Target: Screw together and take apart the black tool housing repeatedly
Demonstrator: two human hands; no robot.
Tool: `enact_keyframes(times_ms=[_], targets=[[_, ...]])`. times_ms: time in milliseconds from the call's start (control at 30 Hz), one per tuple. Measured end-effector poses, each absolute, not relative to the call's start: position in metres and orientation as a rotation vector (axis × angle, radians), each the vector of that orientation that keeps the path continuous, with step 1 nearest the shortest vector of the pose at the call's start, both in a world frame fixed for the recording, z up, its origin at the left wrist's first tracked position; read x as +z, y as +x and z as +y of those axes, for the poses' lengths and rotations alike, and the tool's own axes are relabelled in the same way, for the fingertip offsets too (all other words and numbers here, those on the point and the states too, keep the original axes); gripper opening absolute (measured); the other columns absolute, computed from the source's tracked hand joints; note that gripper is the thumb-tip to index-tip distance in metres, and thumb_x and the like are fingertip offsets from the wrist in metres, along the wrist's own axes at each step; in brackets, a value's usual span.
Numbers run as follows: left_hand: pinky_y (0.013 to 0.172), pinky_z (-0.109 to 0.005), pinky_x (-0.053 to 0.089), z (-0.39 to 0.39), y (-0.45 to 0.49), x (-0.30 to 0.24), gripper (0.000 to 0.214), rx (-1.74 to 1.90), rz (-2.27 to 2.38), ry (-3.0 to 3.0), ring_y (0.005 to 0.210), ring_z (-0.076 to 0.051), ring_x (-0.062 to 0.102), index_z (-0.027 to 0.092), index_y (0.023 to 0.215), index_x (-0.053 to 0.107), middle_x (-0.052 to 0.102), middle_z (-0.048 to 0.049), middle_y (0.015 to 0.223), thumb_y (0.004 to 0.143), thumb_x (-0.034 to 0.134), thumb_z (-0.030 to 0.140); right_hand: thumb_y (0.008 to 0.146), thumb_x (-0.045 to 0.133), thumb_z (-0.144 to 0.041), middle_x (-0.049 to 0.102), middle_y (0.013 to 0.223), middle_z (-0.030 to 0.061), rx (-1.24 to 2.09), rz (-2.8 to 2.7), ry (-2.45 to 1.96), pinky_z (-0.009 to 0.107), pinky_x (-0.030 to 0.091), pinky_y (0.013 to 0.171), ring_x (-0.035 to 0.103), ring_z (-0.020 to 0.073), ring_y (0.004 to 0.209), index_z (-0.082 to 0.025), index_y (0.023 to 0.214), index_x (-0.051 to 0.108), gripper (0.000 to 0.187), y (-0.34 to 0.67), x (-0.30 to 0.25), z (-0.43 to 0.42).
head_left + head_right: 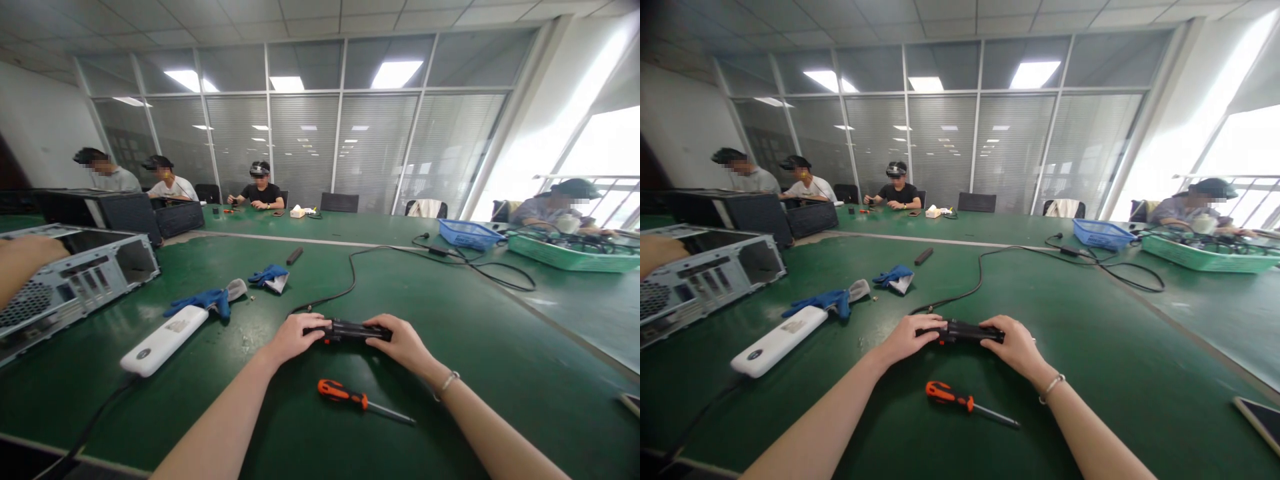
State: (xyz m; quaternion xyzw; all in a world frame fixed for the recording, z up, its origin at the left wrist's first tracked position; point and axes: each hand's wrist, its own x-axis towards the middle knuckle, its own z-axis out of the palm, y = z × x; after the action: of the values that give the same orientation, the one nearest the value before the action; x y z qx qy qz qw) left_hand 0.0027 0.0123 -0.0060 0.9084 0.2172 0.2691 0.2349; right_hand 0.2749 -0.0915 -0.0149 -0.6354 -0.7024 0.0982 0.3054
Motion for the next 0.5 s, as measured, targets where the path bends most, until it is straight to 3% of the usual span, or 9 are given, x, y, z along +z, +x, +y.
enact_keyframes(times_ms=[233, 500], targets=[[0.102, -0.034, 0.042, 0.0116, 0.0059, -0.0046, 0.040, 0.748, 0.598, 2.482, 0.110, -0.021, 0.061, 0.023, 0.118, 0.066, 0.066, -0.0047, 0.121, 0.079, 0.069, 0.019, 0.082, 0.061, -0.033, 0.065, 0.111, 0.0064, 0.097, -1.961, -1.595, 0.039, 0.046, 0.090, 0.059, 0.0231, 0.101, -0.026, 0.112, 0.066, 0.031, 0.2681, -0.0144, -0.0993], [0.101, -0.033, 0.042, 0.0117, 0.0100, -0.0077, 0.047, 0.674, 0.602, 2.569, 0.110, -0.020, 0.060, 0.024, 0.123, 0.062, 0.065, -0.0054, 0.121, 0.078, 0.069, 0.014, 0.078, 0.066, -0.028, 0.065, 0.110, 0.0058, 0.071, -1.987, -1.626, 0.038, 0.047, 0.089, 0.058, 0.0231, 0.100, -0.027, 0.109, 0.068, 0.032, 0.2672, -0.0148, -0.0960]])
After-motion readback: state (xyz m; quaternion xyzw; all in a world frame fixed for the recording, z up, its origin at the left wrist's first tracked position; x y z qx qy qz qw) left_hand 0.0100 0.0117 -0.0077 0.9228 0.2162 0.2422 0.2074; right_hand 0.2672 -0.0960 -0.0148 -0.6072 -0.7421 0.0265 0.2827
